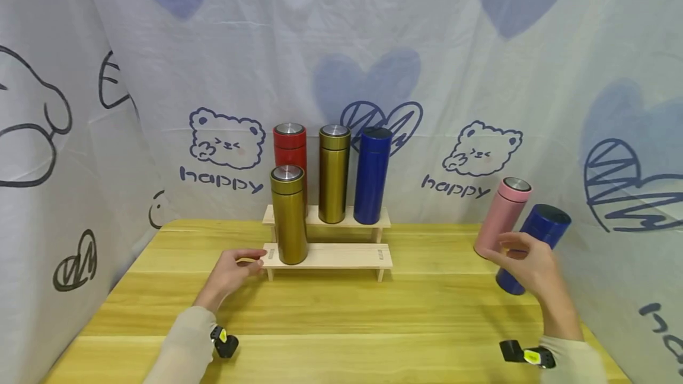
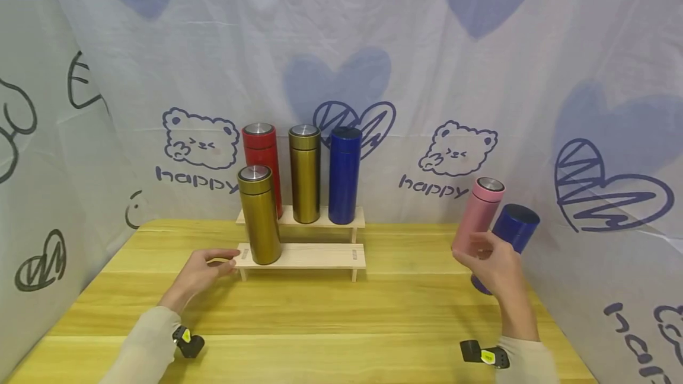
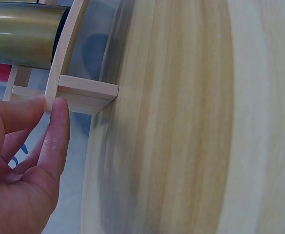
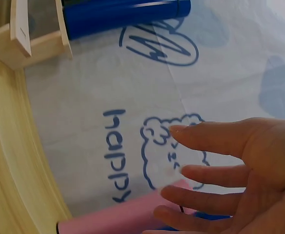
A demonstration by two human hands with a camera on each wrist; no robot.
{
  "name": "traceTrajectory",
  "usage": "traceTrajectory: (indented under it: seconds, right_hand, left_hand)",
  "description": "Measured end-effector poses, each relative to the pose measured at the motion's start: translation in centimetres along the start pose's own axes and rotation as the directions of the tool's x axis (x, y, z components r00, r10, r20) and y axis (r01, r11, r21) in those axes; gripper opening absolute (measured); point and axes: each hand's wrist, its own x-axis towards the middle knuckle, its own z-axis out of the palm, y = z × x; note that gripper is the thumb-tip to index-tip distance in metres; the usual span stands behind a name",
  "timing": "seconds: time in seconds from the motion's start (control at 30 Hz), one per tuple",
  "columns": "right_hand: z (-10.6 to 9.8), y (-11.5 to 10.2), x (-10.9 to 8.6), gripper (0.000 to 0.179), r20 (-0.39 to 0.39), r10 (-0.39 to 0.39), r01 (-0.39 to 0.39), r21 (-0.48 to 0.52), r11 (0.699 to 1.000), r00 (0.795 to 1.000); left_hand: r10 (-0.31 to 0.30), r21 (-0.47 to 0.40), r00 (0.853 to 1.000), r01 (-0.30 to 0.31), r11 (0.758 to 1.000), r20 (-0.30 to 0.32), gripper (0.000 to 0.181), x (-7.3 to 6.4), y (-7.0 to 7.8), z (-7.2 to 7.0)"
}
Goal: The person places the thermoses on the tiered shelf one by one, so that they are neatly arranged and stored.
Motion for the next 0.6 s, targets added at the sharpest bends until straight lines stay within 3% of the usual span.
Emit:
traceTrajectory:
  seconds: [0.37, 0.6]
  right_hand:
    - [-2.5, 3.9, 1.1, 0.074, 0.096, 0.049, -0.042, -0.072, 0.997, 0.994]
    - [-3.2, 5.3, 1.6, 0.079, 0.128, 0.153, -0.138, -0.117, 0.983, 0.980]
  left_hand:
    - [-0.004, 0.008, 1.000, 0.004, 1.000, 0.007, 0.032, -0.1, 0.2, 0.0]
    - [0.007, 0.007, 1.000, -0.007, 1.000, 0.010, 0.033, -0.1, 0.1, -0.1]
